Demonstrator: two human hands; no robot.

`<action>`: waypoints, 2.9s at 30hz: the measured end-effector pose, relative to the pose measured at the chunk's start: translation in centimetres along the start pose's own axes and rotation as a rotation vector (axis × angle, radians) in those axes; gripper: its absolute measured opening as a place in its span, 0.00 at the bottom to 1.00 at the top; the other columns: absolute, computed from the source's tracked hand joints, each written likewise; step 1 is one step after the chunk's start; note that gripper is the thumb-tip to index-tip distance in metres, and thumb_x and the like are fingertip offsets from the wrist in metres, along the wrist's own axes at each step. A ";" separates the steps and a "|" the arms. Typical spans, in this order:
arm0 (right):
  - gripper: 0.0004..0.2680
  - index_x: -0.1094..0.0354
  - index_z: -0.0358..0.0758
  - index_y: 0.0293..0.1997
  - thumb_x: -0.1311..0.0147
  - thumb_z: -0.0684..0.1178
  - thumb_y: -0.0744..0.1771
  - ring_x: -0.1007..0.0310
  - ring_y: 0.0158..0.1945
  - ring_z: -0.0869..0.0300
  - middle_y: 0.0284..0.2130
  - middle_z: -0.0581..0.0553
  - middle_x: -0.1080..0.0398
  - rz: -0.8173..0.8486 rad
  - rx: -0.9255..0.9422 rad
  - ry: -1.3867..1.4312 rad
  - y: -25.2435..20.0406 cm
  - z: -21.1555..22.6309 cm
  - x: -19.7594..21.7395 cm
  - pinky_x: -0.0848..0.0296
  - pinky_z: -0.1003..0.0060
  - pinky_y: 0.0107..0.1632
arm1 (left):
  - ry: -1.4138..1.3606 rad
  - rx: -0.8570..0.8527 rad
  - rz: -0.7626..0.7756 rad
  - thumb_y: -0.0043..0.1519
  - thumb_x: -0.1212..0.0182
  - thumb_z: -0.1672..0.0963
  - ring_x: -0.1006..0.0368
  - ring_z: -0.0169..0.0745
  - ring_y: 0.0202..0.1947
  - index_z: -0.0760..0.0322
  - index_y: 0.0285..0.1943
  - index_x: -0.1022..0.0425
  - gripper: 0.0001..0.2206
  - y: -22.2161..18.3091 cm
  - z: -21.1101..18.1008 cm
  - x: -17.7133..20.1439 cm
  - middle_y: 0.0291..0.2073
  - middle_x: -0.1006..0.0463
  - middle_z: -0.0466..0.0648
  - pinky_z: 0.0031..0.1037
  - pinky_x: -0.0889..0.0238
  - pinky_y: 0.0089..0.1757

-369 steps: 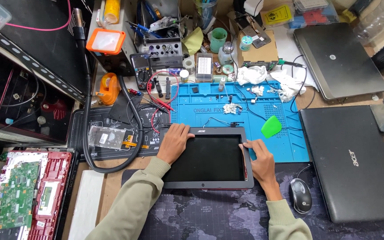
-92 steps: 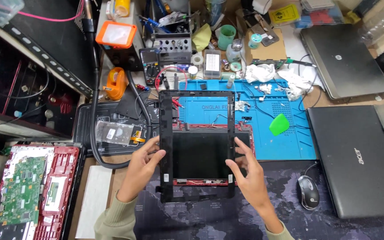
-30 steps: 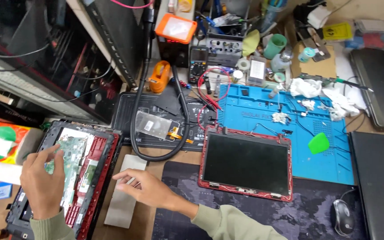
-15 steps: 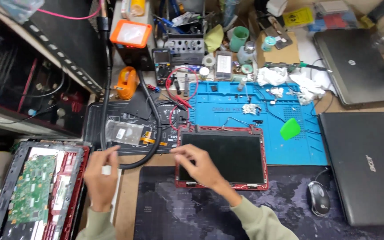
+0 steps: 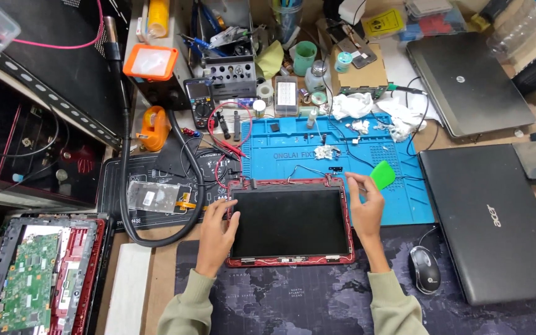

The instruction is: Disassembling a laptop screen by prying off the bezel and removing the LCD panel on a repair bench.

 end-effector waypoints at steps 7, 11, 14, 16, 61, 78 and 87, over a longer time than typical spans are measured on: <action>0.07 0.25 0.42 0.53 0.45 0.44 0.70 0.23 0.50 0.43 0.44 0.39 0.26 0.041 0.049 -0.274 -1.1 -1.4 -0.5 0.26 0.49 0.56 | -0.011 0.082 -0.006 0.68 0.43 0.54 0.30 0.59 0.61 0.54 0.61 0.22 0.14 0.3 0.4 -0.7 0.59 0.26 0.59 0.48 0.36 0.59; 0.06 0.24 0.42 0.50 0.46 0.46 0.71 0.22 0.47 0.47 0.40 0.41 0.23 0.046 0.030 -0.272 -1.3 -1.1 -0.9 0.26 0.51 0.54 | -0.119 0.123 -0.074 0.67 0.41 0.54 0.29 0.60 0.57 0.52 0.57 0.19 0.12 0.2 1.2 -0.8 0.59 0.25 0.59 0.44 0.34 0.56; 0.05 0.24 0.44 0.49 0.44 0.47 0.70 0.21 0.48 0.48 0.40 0.42 0.22 0.024 0.007 -0.258 -1.7 -1.6 -0.9 0.27 0.51 0.55 | -0.189 0.152 -0.112 0.66 0.40 0.55 0.28 0.56 0.54 0.51 0.55 0.17 0.11 0.0 1.8 -1.0 0.59 0.24 0.58 0.40 0.33 0.55; 0.05 0.23 0.45 0.49 0.42 0.48 0.69 0.21 0.48 0.49 0.41 0.43 0.22 0.013 -0.010 -0.244 -1.9 -1.7 -0.8 0.28 0.52 0.57 | -0.229 0.169 -0.131 0.65 0.40 0.56 0.28 0.54 0.53 0.51 0.53 0.16 0.11 0.0 1.9 -1.1 0.60 0.23 0.58 0.38 0.34 0.54; 0.03 0.25 0.51 0.46 0.43 0.50 0.70 0.25 0.54 0.49 0.49 0.49 0.26 0.023 0.083 -0.314 -1.3 -3.3 -1.0 0.31 0.48 0.58 | -0.156 -0.281 -0.286 0.65 0.44 0.63 0.25 0.52 0.49 0.57 0.44 0.17 0.10 6.2 0.6 -1.0 0.46 0.24 0.49 0.37 0.29 0.50; 0.03 0.26 0.50 0.45 0.45 0.50 0.71 0.26 0.55 0.47 0.50 0.48 0.27 0.040 0.078 -0.322 -1.4 -3.2 -1.1 0.32 0.47 0.57 | -0.234 -0.287 -0.256 0.68 0.48 0.62 0.28 0.56 0.53 0.62 0.50 0.19 0.10 8.0 1.3 -1.7 0.43 0.25 0.51 0.45 0.33 0.53; 0.02 0.26 0.50 0.45 0.44 0.49 0.70 0.26 0.56 0.46 0.50 0.47 0.27 0.046 0.124 -0.333 -1.4 -3.2 -1.1 0.32 0.47 0.58 | -0.196 -0.302 -0.264 0.69 0.51 0.64 0.26 0.50 0.47 0.61 0.49 0.19 0.13 8.0 1.2 -1.6 0.39 0.23 0.49 0.40 0.34 0.51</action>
Point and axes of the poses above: each hand's wrist, its own y-axis towards the middle knuckle, its own x-axis out of the back of the hand, z = x × y, the point moved 8 cm from there along y, towards the middle knuckle
